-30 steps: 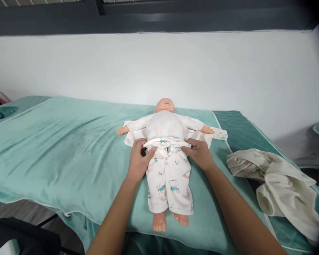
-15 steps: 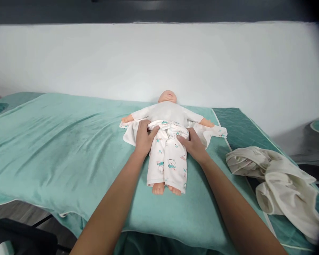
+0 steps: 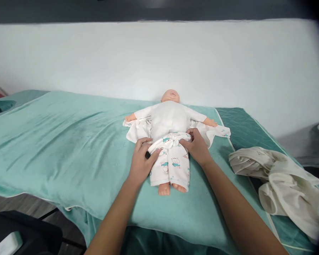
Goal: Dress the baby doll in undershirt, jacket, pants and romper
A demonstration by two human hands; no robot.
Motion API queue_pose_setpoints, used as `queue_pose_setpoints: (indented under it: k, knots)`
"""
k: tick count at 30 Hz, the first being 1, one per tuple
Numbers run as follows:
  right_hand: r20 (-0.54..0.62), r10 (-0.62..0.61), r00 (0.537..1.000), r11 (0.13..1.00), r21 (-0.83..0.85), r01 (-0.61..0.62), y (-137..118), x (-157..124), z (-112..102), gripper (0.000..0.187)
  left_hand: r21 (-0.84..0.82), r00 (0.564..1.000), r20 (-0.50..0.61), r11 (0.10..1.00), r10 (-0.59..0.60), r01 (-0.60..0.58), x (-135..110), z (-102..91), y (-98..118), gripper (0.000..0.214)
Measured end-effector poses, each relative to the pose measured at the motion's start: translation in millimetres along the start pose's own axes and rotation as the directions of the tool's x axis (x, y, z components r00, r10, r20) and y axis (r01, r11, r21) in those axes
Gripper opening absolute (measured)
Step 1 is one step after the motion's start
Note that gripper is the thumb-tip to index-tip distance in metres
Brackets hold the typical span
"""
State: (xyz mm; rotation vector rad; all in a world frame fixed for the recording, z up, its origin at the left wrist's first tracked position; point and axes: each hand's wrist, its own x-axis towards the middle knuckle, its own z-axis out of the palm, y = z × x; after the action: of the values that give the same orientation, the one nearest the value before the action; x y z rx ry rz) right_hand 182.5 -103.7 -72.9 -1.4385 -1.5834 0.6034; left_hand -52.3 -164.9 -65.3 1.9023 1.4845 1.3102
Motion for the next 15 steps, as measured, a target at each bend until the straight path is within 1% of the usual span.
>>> queue_pose_setpoints:
  k: [3,7,9,12,15]
  knots:
    - [-0.006,-0.007,1.000,1.000,-0.010,0.007,-5,-2,-1,0.030,-0.004,0.999,0.042,1.000,-0.012,0.012,-9,-1.3,-1,0.025]
    - [-0.011,-0.011,1.000,1.000,-0.004,0.011,-16,-20,-6,0.021,-0.023,0.998,0.047,0.999,-0.036,0.037,-7,1.2,-3,0.035]
    - [0.027,-0.012,1.000,1.000,0.018,0.012,-20,-36,-8,0.022,-0.024,0.998,0.042,0.999,-0.044,0.046,-5,2.0,-3,0.039]
    - [0.115,-0.030,0.993,0.999,0.041,0.026,-22,-60,-11,0.030,-0.026,0.999,0.037,0.999,-0.036,0.037,-6,2.4,-4,0.042]
    - [0.167,-0.056,0.984,0.997,0.069,0.045,-23,-71,-11,0.032,-0.024,1.000,0.028,1.000,-0.005,0.005,-5,2.7,-6,0.038]
